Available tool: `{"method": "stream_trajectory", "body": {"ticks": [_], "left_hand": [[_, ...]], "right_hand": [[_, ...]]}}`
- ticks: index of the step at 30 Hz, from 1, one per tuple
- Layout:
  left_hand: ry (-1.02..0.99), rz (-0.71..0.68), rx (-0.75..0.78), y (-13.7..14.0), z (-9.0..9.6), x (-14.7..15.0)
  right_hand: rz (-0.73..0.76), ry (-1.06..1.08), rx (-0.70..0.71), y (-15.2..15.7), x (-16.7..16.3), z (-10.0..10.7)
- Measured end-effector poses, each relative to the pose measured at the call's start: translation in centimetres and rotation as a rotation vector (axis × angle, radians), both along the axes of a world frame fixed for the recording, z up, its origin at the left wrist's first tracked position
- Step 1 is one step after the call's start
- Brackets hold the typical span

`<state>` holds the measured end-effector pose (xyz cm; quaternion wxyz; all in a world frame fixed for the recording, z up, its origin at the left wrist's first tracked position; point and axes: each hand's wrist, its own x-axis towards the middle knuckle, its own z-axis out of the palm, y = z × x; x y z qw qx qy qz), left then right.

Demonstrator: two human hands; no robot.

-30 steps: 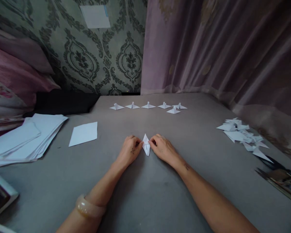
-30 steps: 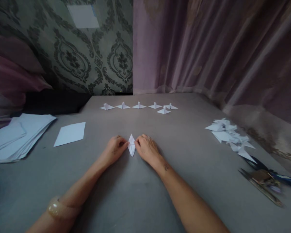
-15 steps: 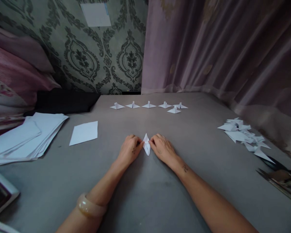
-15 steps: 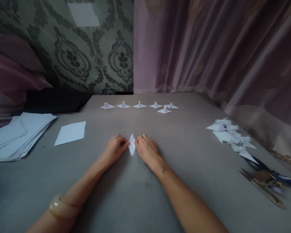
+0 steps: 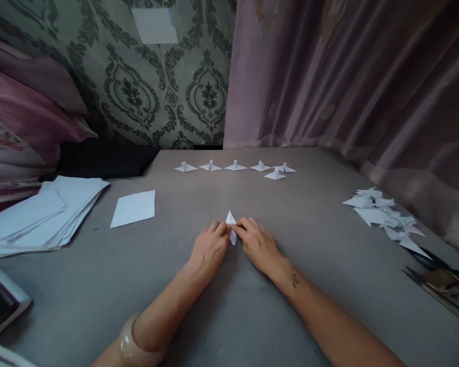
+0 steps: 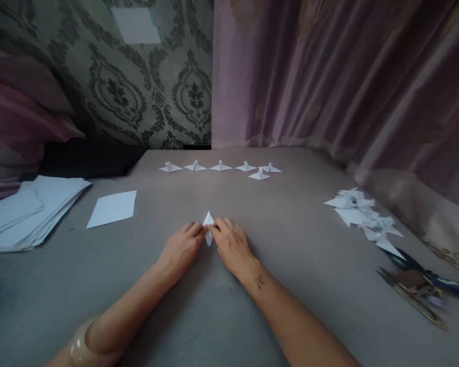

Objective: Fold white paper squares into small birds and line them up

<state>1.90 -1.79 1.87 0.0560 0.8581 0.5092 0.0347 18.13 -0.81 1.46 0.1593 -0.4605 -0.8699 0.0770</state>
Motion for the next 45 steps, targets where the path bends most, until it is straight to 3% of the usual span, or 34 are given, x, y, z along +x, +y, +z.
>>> {"method": "stream_trajectory", "body": {"ticks": [6,14,18,21,23,29,33,36,41,45], "left_hand": [[0.039,0.089,-0.022,-0.3,0.0,0.6],[-0.104,0.120,0.015,-0.5,-0.6,-0.8],[-0.388,0.168,-0.002,0.5,-1.1,-2.0],[-0.660,0.312,-0.119,1.6,-1.4,-2.7],[-0.721,0.387,-0.151,2.0,-1.3,-2.7],[-0.686,0.434,-0.085,2.5,-1.3,-0.9],[-0.779,0.432,-0.136,2.8,-1.4,-0.6],[-0.844,0.410,-0.165,2.4,-1.0,-0.8],[-1.328,0.477,-0.421,1.6,0.0,-0.5],[-1.634,0.416,-0.548,1.7,0.2,0.0]], "right_hand": [[-0.060,-0.200,0.035,-0.8,-0.5,0.8],[-0.086,-0.151,0.040,-0.8,-0.1,0.3],[-0.086,-0.094,0.027,-0.7,0.3,0.2],[-0.092,-0.072,0.028,-0.7,0.3,0.2],[-0.107,-0.030,0.020,-0.6,0.3,0.2],[-0.163,0.217,-0.051,0.0,0.4,-0.6],[-0.329,0.652,-0.238,1.2,0.7,-1.6],[-0.399,0.801,-0.316,2.0,0.9,-2.0],[-0.300,0.939,-0.437,1.6,0.3,-0.8],[-0.149,1.134,-0.554,0.5,-0.8,0.1]]}}
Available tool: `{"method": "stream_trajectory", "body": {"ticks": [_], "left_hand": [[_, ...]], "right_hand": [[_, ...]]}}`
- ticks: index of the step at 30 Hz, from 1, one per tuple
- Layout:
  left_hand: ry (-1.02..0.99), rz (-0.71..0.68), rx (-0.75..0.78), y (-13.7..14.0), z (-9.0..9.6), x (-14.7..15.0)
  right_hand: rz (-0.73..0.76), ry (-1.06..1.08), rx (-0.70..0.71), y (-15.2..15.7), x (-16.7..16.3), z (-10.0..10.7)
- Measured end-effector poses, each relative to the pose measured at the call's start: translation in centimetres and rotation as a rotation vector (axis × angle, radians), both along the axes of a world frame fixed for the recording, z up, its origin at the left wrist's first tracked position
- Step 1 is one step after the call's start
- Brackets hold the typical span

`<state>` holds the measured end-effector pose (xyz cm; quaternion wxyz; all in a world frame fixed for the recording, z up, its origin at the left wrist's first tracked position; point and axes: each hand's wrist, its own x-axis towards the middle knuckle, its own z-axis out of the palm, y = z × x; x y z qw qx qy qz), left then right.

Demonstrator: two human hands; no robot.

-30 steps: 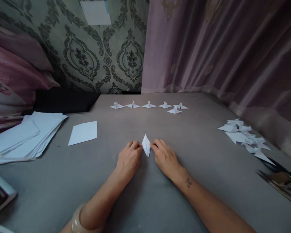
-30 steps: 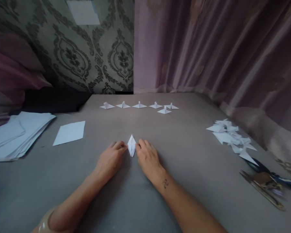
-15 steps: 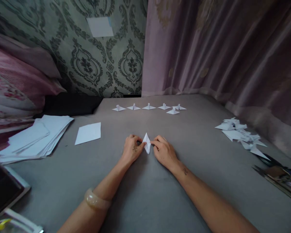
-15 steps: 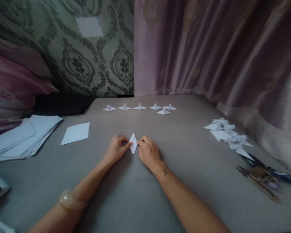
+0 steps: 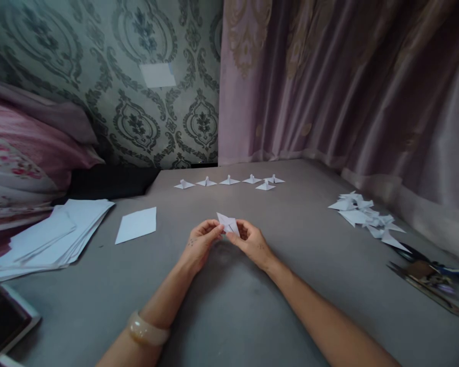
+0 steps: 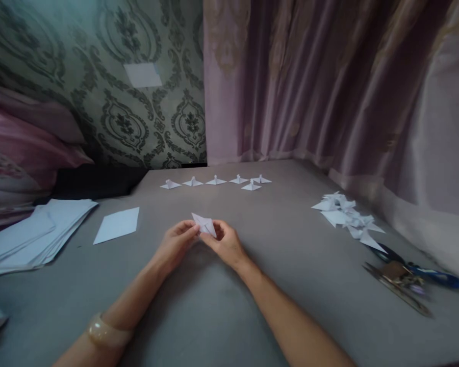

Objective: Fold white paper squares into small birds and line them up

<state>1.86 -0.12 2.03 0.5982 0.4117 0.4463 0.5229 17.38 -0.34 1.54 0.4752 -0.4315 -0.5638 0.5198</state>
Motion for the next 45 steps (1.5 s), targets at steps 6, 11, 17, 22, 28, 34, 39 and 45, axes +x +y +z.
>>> {"method": "stream_trajectory", "body": {"ticks": [6,11,17,22,28,34,39,45], "left_hand": [[-0.065,-0.033,-0.008,0.0,-0.4,0.5],[0.135,-0.032,0.057,0.0,-1.2,0.6],[0.556,0.176,0.453,0.0,-1.8,0.0],[0.799,0.152,0.596,-0.2,-1.3,-0.5],[0.955,-0.044,0.628,-0.1,-1.2,-1.3],[1.056,-0.285,0.552,-0.4,-1.1,-1.6],[1.058,-0.309,0.518,-0.3,-1.0,-1.8],[1.029,-0.309,0.510,0.2,-1.3,-2.0]], "right_hand": [[-0.087,-0.018,0.057,-0.2,-0.3,0.3],[-0.190,-0.224,0.278,-0.1,0.1,0.2],[-0.284,-0.837,0.838,-0.6,1.2,-0.1],[-0.157,-1.195,0.905,-1.0,1.3,0.4],[0.108,-1.286,0.673,-2.0,1.1,0.8],[0.134,-1.103,0.356,-1.6,2.0,0.8],[0.166,-0.931,0.257,-0.7,2.8,0.7],[0.168,-0.845,0.244,-0.1,3.3,0.4]]}}
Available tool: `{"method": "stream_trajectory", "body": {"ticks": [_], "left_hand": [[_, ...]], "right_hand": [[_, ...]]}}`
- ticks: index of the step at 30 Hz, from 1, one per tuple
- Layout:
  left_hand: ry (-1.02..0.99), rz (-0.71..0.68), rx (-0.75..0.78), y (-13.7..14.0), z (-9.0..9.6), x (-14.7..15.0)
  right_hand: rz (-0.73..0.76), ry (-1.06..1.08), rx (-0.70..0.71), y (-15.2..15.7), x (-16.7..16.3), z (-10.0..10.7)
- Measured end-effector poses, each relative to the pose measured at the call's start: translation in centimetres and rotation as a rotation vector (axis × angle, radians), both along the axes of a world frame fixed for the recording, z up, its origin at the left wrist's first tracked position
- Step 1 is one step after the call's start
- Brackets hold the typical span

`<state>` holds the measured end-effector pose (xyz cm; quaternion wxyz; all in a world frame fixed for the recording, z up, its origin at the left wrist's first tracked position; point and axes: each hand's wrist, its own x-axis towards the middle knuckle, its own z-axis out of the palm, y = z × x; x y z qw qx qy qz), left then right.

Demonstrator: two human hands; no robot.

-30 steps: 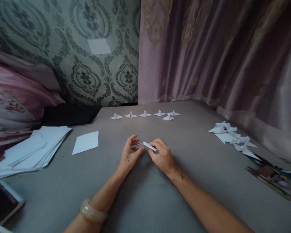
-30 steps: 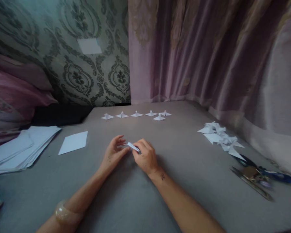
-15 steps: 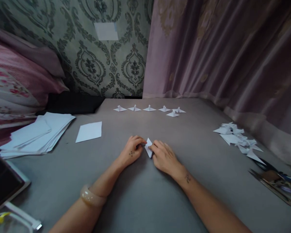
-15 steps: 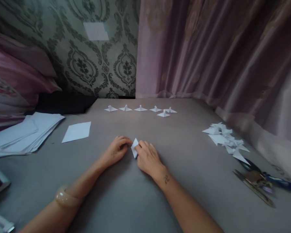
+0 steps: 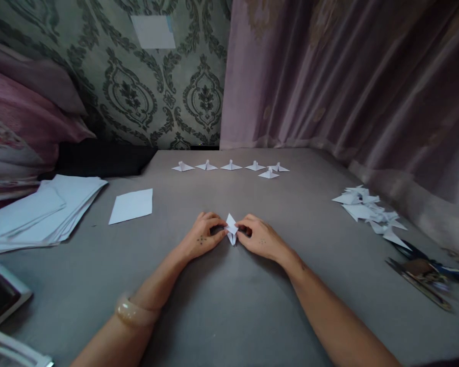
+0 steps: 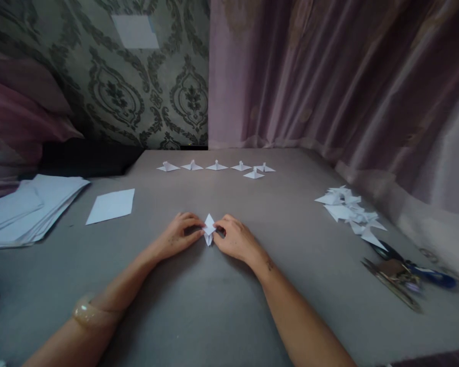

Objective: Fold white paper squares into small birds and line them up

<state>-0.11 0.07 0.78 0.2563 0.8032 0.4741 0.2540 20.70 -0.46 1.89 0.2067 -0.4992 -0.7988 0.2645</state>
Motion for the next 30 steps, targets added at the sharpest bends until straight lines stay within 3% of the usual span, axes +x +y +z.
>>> {"method": "stream_trajectory", "body": {"ticks": [10,16,30], "left_hand": [[0.008,0.028,0.071,0.5,-0.5,0.4],[0.026,0.114,0.044,0.6,-0.5,0.9],[0.044,0.147,0.008,0.5,-0.2,1.4]], "right_hand": [[-0.061,0.043,0.032,0.8,-0.2,-0.9],[-0.080,0.045,-0.052,1.6,-0.2,-1.0],[-0.163,-0.020,-0.044,1.6,-0.8,-1.1]]}}
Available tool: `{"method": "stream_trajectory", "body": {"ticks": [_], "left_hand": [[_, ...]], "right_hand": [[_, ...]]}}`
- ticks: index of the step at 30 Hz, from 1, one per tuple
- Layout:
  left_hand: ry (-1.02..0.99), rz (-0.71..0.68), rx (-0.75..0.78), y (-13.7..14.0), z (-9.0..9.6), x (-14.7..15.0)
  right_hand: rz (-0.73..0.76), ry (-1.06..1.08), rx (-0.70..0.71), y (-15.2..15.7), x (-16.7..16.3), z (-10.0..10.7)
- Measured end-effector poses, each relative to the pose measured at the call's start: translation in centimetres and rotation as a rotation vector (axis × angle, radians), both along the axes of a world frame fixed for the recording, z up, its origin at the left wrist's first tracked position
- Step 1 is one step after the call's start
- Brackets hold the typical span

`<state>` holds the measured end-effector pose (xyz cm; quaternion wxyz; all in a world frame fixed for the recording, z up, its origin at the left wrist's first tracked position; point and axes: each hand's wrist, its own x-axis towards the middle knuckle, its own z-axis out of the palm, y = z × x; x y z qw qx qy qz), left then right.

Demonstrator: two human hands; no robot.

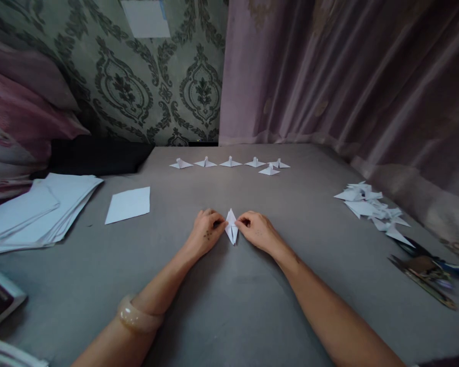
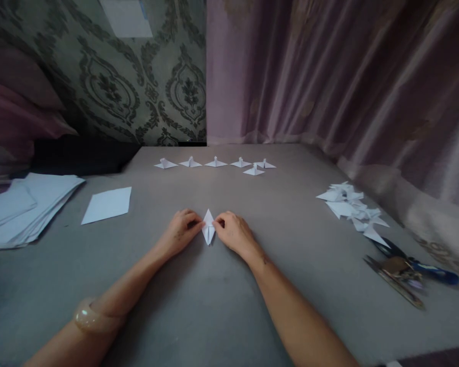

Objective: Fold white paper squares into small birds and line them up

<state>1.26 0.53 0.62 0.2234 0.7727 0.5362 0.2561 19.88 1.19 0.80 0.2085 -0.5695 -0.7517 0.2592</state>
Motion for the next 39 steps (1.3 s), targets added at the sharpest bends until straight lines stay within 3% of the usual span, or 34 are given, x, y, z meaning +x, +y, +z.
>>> {"method": "stream_trajectory", "body": {"ticks": [13,26,32,39], "left_hand": [[-0.013,0.030,0.007,0.2,-0.6,0.1],[0.096,0.061,0.078,0.0,-1.6,0.4],[0.185,-0.189,0.150,-1.5,-0.4,0.9],[0.389,-0.173,0.102,-3.1,0.5,1.8]], "right_hand": [[0.002,-0.001,0.007,-0.1,-0.1,-0.1],[-0.021,-0.021,0.038,-0.4,-0.2,-0.2],[0.084,-0.102,0.147,-1.9,-0.5,0.6],[0.182,-0.378,0.216,-3.7,-0.7,1.6]]}}
